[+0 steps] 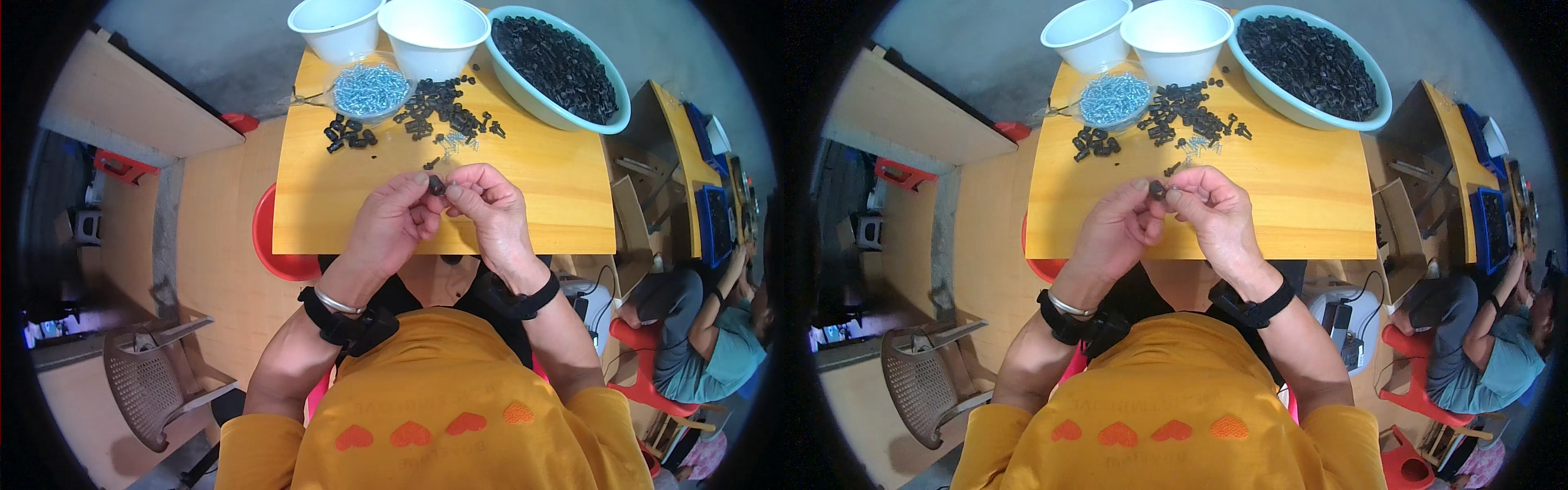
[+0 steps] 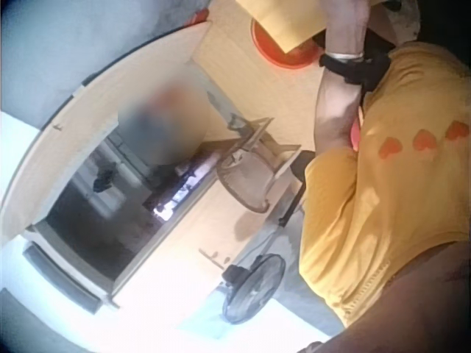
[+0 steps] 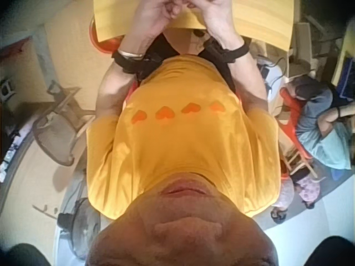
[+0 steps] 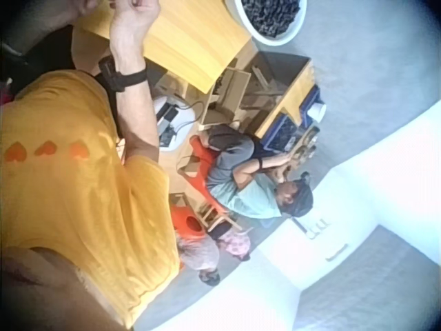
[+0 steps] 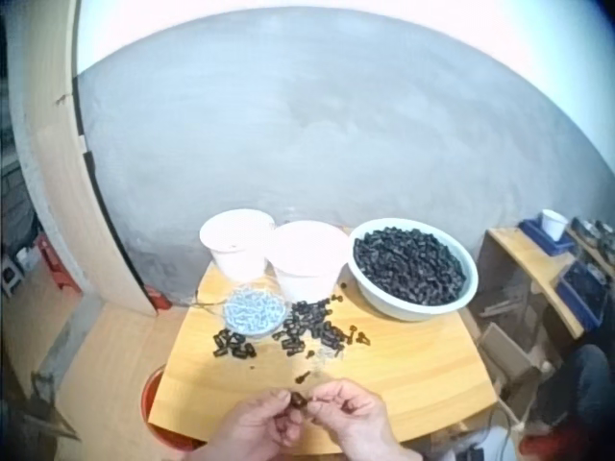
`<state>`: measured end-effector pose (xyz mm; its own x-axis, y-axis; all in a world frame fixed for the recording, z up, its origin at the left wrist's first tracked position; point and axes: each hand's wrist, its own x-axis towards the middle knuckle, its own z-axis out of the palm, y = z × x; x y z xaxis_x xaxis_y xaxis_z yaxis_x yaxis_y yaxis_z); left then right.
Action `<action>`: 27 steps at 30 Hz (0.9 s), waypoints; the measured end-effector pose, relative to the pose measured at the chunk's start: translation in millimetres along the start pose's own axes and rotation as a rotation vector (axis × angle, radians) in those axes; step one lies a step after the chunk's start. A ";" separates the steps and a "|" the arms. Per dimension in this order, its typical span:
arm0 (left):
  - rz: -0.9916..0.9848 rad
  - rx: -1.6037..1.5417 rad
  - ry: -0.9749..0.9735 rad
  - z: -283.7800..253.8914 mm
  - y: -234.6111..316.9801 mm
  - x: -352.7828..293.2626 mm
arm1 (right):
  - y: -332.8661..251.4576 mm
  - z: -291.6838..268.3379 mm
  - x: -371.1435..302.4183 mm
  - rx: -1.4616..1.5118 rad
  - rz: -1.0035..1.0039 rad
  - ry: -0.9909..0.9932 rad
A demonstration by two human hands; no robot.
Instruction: The recorder is assembling small black plastic components by inserting tiny metal or plastic pins into them manually.
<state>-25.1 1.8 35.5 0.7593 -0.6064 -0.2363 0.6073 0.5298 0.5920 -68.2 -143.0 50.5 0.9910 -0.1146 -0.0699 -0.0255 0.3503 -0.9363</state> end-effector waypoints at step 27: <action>0.099 0.715 0.015 -0.7 4.7 1.4 | -6.3 -0.6 11.2 -0.319 -0.081 -0.038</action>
<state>-21.1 3.9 37.5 0.8092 -0.5645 -0.1629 0.2378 0.0612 0.9694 -57.0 -147.1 55.4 0.9955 -0.0937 0.0163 0.0194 0.0321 -0.9993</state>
